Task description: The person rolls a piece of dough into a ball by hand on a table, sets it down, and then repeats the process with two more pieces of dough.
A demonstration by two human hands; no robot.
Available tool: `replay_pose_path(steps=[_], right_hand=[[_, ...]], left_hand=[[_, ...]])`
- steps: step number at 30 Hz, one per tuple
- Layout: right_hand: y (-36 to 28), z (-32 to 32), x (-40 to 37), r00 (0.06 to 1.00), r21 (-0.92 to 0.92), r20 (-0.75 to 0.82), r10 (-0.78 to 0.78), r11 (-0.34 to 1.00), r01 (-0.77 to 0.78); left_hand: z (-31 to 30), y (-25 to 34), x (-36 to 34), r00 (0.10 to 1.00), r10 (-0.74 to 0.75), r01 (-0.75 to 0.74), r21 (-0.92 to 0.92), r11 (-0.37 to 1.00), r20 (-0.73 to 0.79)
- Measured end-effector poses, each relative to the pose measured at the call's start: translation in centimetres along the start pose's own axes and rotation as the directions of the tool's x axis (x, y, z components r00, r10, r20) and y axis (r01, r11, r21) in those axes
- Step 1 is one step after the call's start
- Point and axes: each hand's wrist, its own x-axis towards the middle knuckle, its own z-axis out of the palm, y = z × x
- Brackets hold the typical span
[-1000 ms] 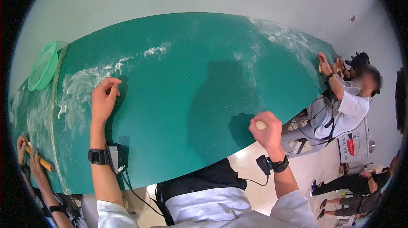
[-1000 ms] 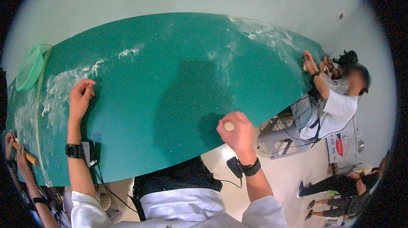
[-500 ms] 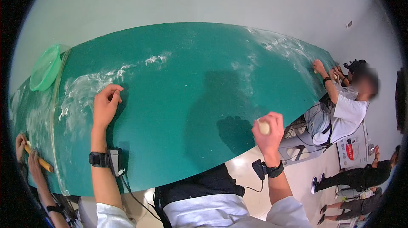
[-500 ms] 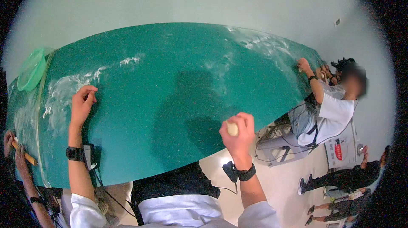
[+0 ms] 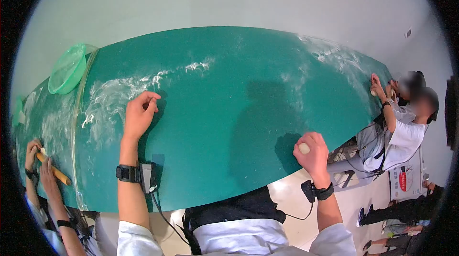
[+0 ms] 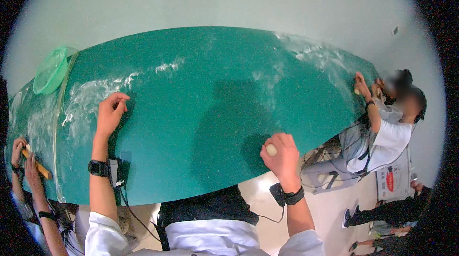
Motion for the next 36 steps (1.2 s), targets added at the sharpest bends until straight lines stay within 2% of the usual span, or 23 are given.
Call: replay_pose_path(steps=[1,3,4,6,7,8,10,11,13,14,16,17,18,20,21,22,24,25,28,30,33,34,36], right_hand=[[0.8,0.2,0.0,1.0,-0.003,-0.003,-0.007,1.0,0.007],[1.0,0.2,0.2,0.964,0.149,-0.263,0.046,0.989,-0.006],[0.4,0.1,0.6,0.965,0.153,-0.26,0.039,0.988,0.002],[-1.3,-0.4,1.3,0.874,0.219,-0.456,0.165,0.973,-0.069],[-1.4,-0.4,1.1,0.93,0.125,-0.359,0.081,0.991,-0.038],[-0.8,-0.1,0.7,0.93,0.128,-0.357,0.083,0.991,-0.039],[1.2,0.5,-0.4,0.995,0.036,-0.099,0.005,0.999,-0.001],[1.7,0.3,-0.4,0.995,0.038,-0.096,-0.003,0.999,0.007],[1.5,-0.1,-0.5,0.954,0.154,-0.284,0.096,0.987,-0.053],[1.0,-0.2,0.1,0.956,0.162,-0.28,0.085,0.986,-0.041],[-1.4,-1.3,1.1,0.83,0.113,-0.547,0.107,0.992,-0.053],[-1.7,-1.5,1.1,0.895,0.012,-0.444,0.05,0.999,-0.05],[-1.2,-0.8,0.6,0.895,0.01,-0.443,0.056,0.998,-0.057],[0.5,0.8,-0.5,0.989,0.112,-0.144,0.042,0.993,-0.026],[0.1,0.0,-0.6,0.996,0.186,-0.049,0.072,0.981,-0.062],[-0.1,0.0,-0.4,0.996,0.182,-0.047,0.078,0.981,-0.068],[-0.9,0.3,0.1,0.916,0.156,-0.384,0.113,0.986,-0.056],[-1.5,0.3,0.4,0.917,0.152,-0.382,0.119,0.986,-0.064],[-1.5,-0.1,0.5,0.92,0.11,-0.384,0.074,0.993,-0.034],[0.2,0.9,-1.0,0.961,0.001,-0.224,-0.162,0.986,0.166],[-0.5,0.5,-2.2,0.942,0.024,-0.252,-0.222,0.972,0.236],[-1.0,0.6,-1.9,0.946,0.032,-0.241,-0.216,0.973,0.23],[-2.1,0.7,-0.3,0.865,0.077,-0.501,0.037,0.997,0.002]], left_hand=[[0.0,0.1,0.1,1.0,0.001,-0.001,-0.003,1.0,-0.007],[0.1,0.0,-0.1,0.999,0.032,-0.032,-0.005,0.999,-0.02],[0.1,0.0,-0.2,0.999,0.025,-0.025,-0.002,1.0,-0.026],[0.0,0.0,-0.2,0.999,0.027,-0.027,-0.006,1.0,-0.019],[-0.1,-0.1,-0.2,1.0,0.022,-0.022,-0.002,1.0,-0.016],[0.0,-0.2,-0.2,0.999,0.034,-0.034,0.002,0.999,-0.016],[0.1,-0.4,0.1,0.999,0.045,-0.045,0.006,0.999,-0.02],[0.1,-0.4,0.1,0.999,0.044,-0.044,0.006,0.999,-0.019],[0.1,-0.3,0.0,0.999,0.035,-0.035,0.011,0.999,-0.016],[0.2,-0.2,0.0,0.999,0.039,-0.039,-0.014,0.999,-0.019],[-0.1,-0.5,-0.4,0.999,0.032,-0.032,-0.03,0.999,-0.011],[-0.1,-0.6,-0.3,0.999,0.035,-0.036,-0.042,0.998,-0.018],[0.2,-0.5,-0.1,0.999,0.044,-0.045,-0.06,0.997,-0.023],[0.1,0.1,-0.1,1.0,0.029,-0.029,-0.026,0.999,-0.007],[-0.1,0.2,-0.1,1.0,0.001,-0.001,0.019,1.0,-0.002],[0.0,0.0,-0.1,1.0,0.001,-0.001,0.016,1.0,0.005],[0.2,-0.5,-0.1,0.999,0.04,-0.04,-0.031,0.999,-0.025],[0.3,-0.6,-0.1,0.999,0.029,-0.03,-0.077,0.997,-0.017],[0.4,-1.0,0.0,0.999,0.032,-0.034,-0.065,0.997,-0.022],[0.4,-0.3,0.4,0.999,0.044,-0.045,-0.053,0.998,-0.03],[0.0,-0.2,0.1,1.0,-0.014,0.014,0.011,1.0,0.004],[0.2,-0.5,0.3,1.0,-0.002,0.002,-0.004,1.0,-0.003],[0.5,-1.0,-0.2,1.0,0.005,-0.005,-0.014,1.0,-0.001]])
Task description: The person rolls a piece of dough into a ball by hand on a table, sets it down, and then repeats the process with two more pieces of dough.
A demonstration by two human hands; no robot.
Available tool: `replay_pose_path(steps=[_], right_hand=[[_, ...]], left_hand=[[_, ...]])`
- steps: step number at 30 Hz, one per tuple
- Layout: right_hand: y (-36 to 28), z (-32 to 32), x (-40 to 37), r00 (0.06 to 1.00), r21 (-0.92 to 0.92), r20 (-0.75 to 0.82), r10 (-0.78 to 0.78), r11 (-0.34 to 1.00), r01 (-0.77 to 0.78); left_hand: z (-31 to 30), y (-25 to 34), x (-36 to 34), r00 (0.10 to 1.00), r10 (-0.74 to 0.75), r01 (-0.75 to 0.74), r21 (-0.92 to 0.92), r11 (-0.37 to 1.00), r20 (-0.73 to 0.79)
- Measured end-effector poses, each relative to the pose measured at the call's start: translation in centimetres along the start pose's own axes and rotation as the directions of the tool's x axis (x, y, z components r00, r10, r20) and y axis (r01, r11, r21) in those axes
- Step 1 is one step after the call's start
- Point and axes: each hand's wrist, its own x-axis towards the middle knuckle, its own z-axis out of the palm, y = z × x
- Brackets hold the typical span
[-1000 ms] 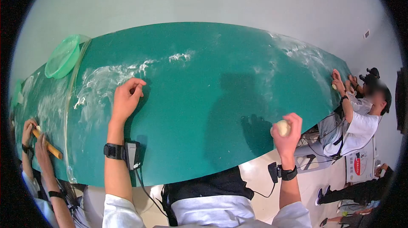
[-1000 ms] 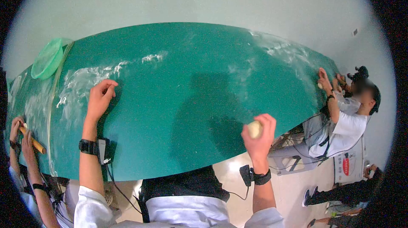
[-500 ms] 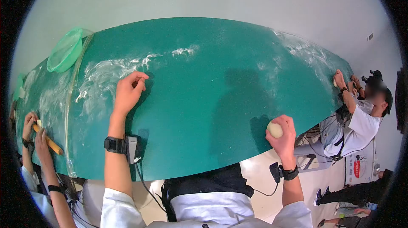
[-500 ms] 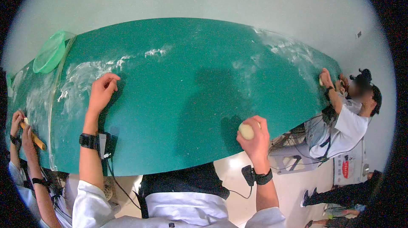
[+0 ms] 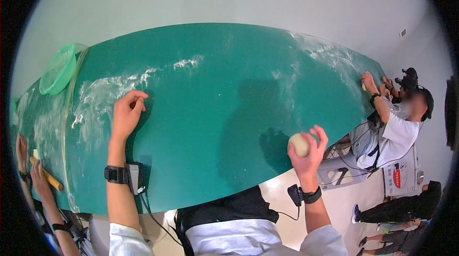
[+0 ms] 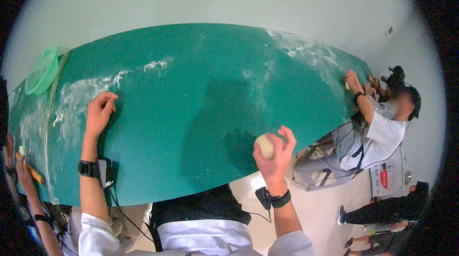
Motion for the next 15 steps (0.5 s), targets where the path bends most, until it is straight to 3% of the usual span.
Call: replay_pose_path(steps=[2,4,8,10,12,14,15], right_hand=[[-0.2,0.3,0.3,0.997,0.045,0.059,0.044,0.998,-0.046],[1.0,0.1,-0.4,0.961,0.057,0.275,0.038,0.997,-0.055],[1.6,-1.0,0.7,0.965,0.088,0.261,-0.002,0.996,-0.022],[0.8,-0.7,1.3,0.996,0.07,0.076,0.038,0.997,-0.043],[-0.3,-0.7,1.9,0.986,0.106,0.164,0.006,0.994,-0.024],[0.0,-1.2,2.1,0.891,0.075,0.451,0.048,0.993,-0.092],[0.6,-1.4,2.6,0.879,0.119,0.476,0.025,0.989,-0.092]], left_hand=[[-0.1,0.2,0.2,0.999,0.033,-0.034,-0.054,0.998,-0.029],[-0.3,0.5,0.1,1.0,0.012,-0.013,-0.036,0.999,-0.018],[-0.3,0.9,0.1,1.0,-0.028,0.028,0.001,1.0,-0.008],[-0.2,0.5,0.2,1.0,0.002,-0.003,-0.03,1.0,-0.018],[-0.2,0.1,0.2,0.999,0.046,-0.048,-0.063,0.997,-0.025],[-0.2,0.2,0.2,1.0,0.025,-0.026,-0.055,0.998,-0.016],[-0.2,0.4,0.3,1.0,0.027,-0.028,-0.056,0.998,-0.015]])
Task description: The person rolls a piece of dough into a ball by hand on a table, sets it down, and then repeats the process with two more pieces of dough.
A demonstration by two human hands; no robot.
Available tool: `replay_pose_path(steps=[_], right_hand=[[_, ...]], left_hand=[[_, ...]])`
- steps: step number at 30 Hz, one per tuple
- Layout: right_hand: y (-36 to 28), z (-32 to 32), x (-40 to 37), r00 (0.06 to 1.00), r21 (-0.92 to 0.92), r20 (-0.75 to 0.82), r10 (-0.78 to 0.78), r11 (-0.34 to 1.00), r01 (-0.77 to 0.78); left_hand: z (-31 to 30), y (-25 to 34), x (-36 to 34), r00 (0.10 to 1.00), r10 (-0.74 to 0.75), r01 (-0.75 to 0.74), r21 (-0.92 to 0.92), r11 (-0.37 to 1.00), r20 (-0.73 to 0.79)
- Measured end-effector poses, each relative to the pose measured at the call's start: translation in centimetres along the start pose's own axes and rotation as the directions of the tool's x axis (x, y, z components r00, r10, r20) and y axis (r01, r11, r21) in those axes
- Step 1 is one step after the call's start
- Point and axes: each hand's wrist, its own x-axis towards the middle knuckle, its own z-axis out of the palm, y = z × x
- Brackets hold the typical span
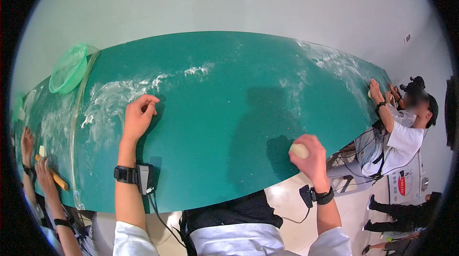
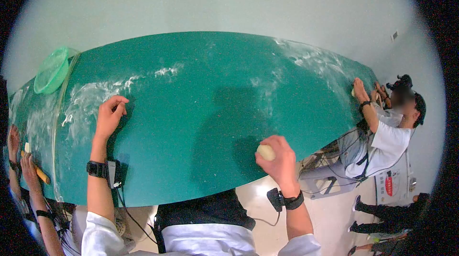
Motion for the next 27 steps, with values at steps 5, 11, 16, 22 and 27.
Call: replay_pose_path(steps=[5,11,16,22,27], right_hand=[[-0.8,1.4,-0.4,0.96,-0.145,-0.264,-0.09,0.988,0.052],[1.0,1.6,-1.4,0.976,-0.056,-0.192,-0.101,0.994,0.092],[-0.4,1.9,-1.5,0.952,-0.027,-0.299,-0.06,0.998,0.055],[0.9,2.7,-1.5,0.962,-0.042,-0.223,-0.16,0.987,0.154],[0.0,1.7,-1.0,0.96,-0.017,-0.277,-0.047,0.999,0.044]], left_hand=[[-0.1,0.5,-0.2,1.0,-0.01,0.011,0.029,1.0,-0.005],[0.2,-0.5,0.1,1.0,-0.009,0.009,-0.014,1.0,0.005],[-0.1,0.0,-0.4,0.999,-0.051,0.051,0.024,0.998,0.017],[-0.2,0.7,-0.1,0.999,-0.034,0.034,0.009,0.999,0.005],[0.1,0.2,-0.1,1.0,-0.03,0.03,-0.007,1.0,0.001]])
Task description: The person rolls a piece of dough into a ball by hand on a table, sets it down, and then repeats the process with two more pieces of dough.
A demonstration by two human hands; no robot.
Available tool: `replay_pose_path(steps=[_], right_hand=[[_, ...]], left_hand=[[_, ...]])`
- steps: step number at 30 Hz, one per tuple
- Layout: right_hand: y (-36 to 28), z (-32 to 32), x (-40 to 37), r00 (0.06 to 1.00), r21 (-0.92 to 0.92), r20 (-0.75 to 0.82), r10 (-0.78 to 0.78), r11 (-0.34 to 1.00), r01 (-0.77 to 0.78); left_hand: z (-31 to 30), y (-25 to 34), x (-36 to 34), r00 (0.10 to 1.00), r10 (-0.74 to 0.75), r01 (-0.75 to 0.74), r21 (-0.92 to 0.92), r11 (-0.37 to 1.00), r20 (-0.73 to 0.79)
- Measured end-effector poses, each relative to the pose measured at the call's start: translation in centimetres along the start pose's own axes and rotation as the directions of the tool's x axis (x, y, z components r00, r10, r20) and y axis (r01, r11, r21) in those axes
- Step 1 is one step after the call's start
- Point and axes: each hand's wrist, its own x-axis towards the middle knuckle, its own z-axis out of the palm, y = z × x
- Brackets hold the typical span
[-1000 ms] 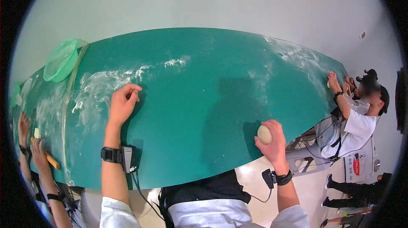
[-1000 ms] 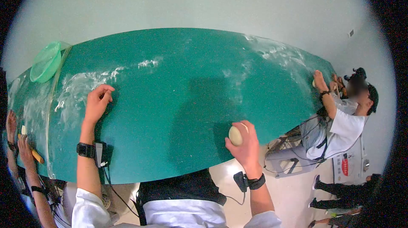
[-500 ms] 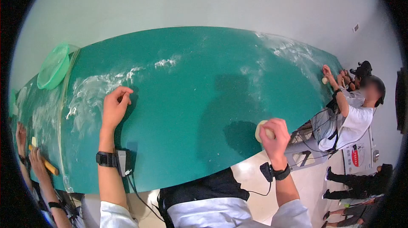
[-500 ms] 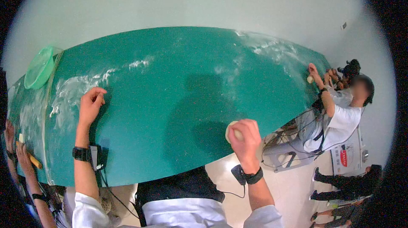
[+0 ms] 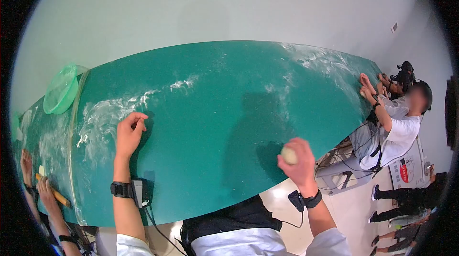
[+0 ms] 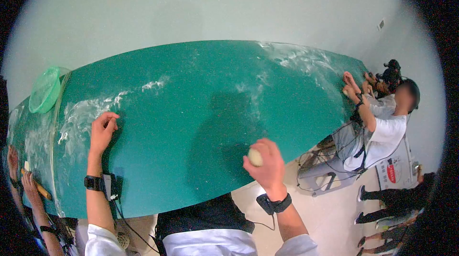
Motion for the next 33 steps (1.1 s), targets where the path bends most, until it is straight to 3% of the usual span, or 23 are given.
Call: replay_pose_path(steps=[1,5,7,11,13,14,17,19,20,22,26,28,30,32,33], right_hand=[[-0.5,0.0,-0.1,0.992,-0.075,0.114,0.047,0.996,-0.039],[0.6,0.3,-0.2,0.995,0.01,0.103,-0.002,1.0,0.001],[0.3,0.5,0.2,0.986,-0.036,-0.158,-0.044,0.999,0.038],[-0.9,0.1,0.6,0.985,-0.071,-0.166,-0.043,0.997,0.031],[-0.4,0.1,-0.1,0.988,-0.076,0.155,-0.002,0.997,0.014],[0.1,0.1,-0.1,0.987,-0.074,0.158,-0.007,0.997,0.019],[0.9,0.4,-0.2,0.998,0.003,0.038,-0.044,0.999,0.044],[0.5,0.5,0.3,0.988,-0.12,-0.132,-0.079,0.991,0.063],[-0.1,0.3,0.4,0.989,-0.121,-0.13,-0.077,0.991,0.061],[-1.1,-0.3,0.7,0.982,-0.078,0.178,0.055,0.996,-0.042],[0.3,-0.7,0.6,0.977,-0.022,0.206,0.054,0.998,-0.051],[0.4,-0.6,1.2,0.998,-0.053,-0.045,0.054,0.997,-0.056],[0.2,-0.6,1.4,0.997,-0.119,-0.076,0.011,0.993,-0.02],[-0.2,-0.7,1.3,0.978,-0.138,0.2,0.053,0.99,-0.025],[0.2,-1.0,1.1,0.979,-0.141,0.198,0.054,0.99,-0.026]], left_hand=[[0.0,-0.1,0.1,1.0,-0.001,0.001,-0.003,1.0,0.002],[-0.1,0.4,0.0,1.0,0.004,-0.004,0.009,1.0,0.002],[-0.1,0.1,-0.1,1.0,0.01,-0.01,0.014,1.0,-0.002],[-0.2,-0.3,0.0,0.999,0.018,-0.019,0.032,0.999,0.026],[-0.2,-0.1,0.0,0.999,0.013,-0.014,0.056,0.998,0.032],[-0.3,-0.1,0.0,0.999,0.011,-0.014,0.083,0.996,0.032],[-0.1,-0.3,0.0,1.0,0.026,-0.026,0.015,1.0,0.002],[-0.1,-0.2,0.0,1.0,0.021,-0.021,0.025,0.999,-0.005],[-0.1,-0.2,0.0,1.0,0.024,-0.024,0.032,0.999,-0.004],[0.0,-0.3,0.0,1.0,0.028,-0.028,0.031,0.999,0.002],[-0.3,-0.1,0.1,0.999,-0.012,0.009,0.073,0.997,0.049],[-0.3,0.3,0.0,0.999,-0.002,-0.001,0.065,0.998,0.034],[-0.3,0.0,-0.1,0.999,0.011,-0.012,0.059,0.998,0.031],[0.0,-0.5,0.2,1.0,0.016,-0.016,0.045,0.999,-0.005],[0.1,-0.2,0.2,1.0,0.019,-0.019,0.041,0.999,-0.004]])
